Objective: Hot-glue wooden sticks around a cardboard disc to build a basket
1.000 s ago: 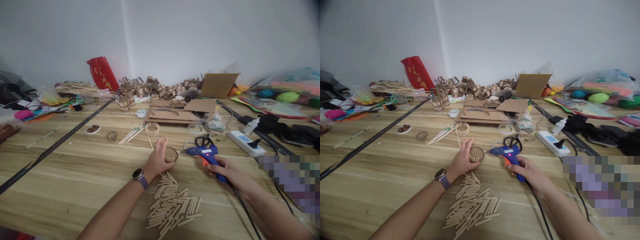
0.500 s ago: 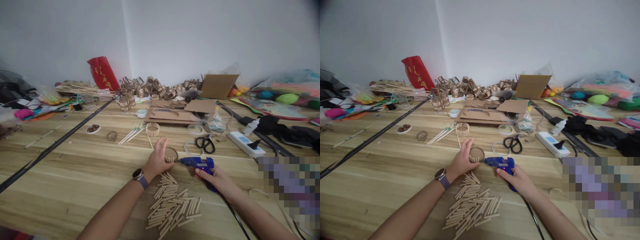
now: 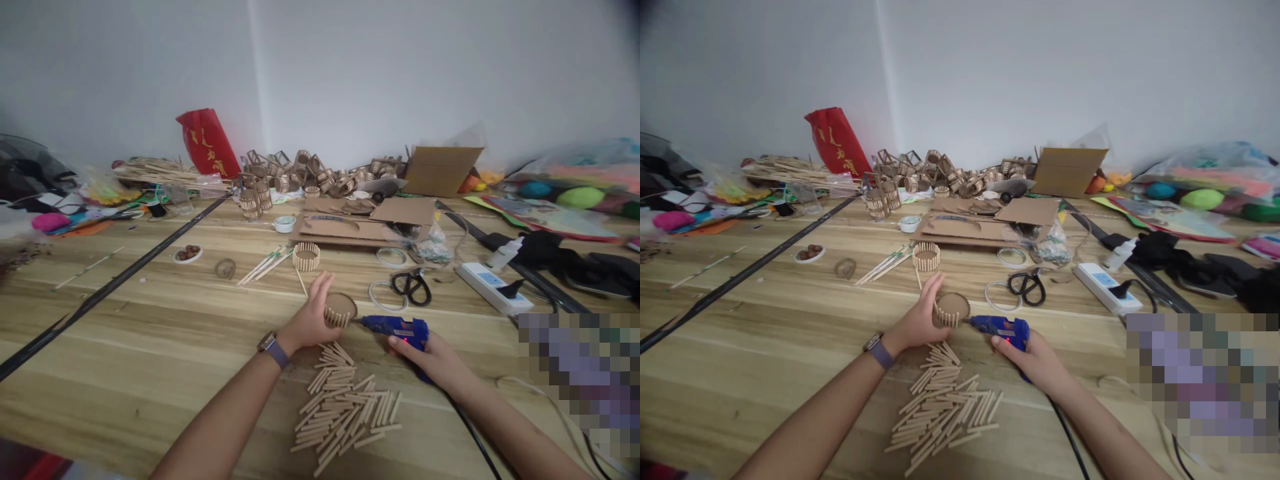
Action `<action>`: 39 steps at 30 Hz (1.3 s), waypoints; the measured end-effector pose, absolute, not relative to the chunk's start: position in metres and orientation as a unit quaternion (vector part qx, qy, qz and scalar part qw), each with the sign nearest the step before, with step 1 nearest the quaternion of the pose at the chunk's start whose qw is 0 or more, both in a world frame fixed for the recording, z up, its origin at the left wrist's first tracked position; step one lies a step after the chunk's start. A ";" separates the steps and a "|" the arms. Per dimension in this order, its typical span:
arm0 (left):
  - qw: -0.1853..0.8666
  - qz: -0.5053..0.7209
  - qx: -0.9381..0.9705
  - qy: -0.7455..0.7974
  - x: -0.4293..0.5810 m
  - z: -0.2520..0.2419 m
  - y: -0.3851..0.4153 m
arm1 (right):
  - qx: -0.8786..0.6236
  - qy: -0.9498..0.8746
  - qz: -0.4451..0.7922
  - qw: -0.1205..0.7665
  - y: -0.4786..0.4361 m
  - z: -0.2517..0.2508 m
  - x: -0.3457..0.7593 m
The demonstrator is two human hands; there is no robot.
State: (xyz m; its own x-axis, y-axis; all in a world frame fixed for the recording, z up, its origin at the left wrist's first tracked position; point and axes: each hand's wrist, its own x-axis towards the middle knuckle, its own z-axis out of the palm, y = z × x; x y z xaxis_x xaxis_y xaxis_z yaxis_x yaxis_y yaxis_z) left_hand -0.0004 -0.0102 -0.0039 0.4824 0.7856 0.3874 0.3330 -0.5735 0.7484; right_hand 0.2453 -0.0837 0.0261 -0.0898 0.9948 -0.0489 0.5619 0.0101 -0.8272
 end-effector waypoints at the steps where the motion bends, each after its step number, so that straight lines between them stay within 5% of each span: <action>1: 0.321 0.390 0.794 0.338 -0.003 -0.004 -0.009 | -0.603 -0.643 0.363 0.302 -0.084 0.026 0.245; 9: 0.417 0.503 0.662 0.369 -0.011 -0.008 0.000 | -0.607 -0.649 0.350 0.298 -0.082 0.021 0.247; 18: 0.305 0.399 0.775 0.384 0.006 -0.006 -0.013 | -0.595 -0.663 0.345 0.296 -0.082 0.021 0.245; 39: 0.234 0.374 0.814 0.378 0.013 -0.008 -0.009 | -0.622 -0.656 0.318 0.287 -0.084 0.021 0.238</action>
State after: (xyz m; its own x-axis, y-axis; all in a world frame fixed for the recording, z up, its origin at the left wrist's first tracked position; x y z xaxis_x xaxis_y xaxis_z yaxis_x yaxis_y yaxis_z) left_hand 0.0129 -0.0086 -0.0083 0.4354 0.7898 0.4320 0.4402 -0.6053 0.6632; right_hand 0.2384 -0.0839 0.0210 -0.0625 0.9979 -0.0185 0.6337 0.0253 -0.7732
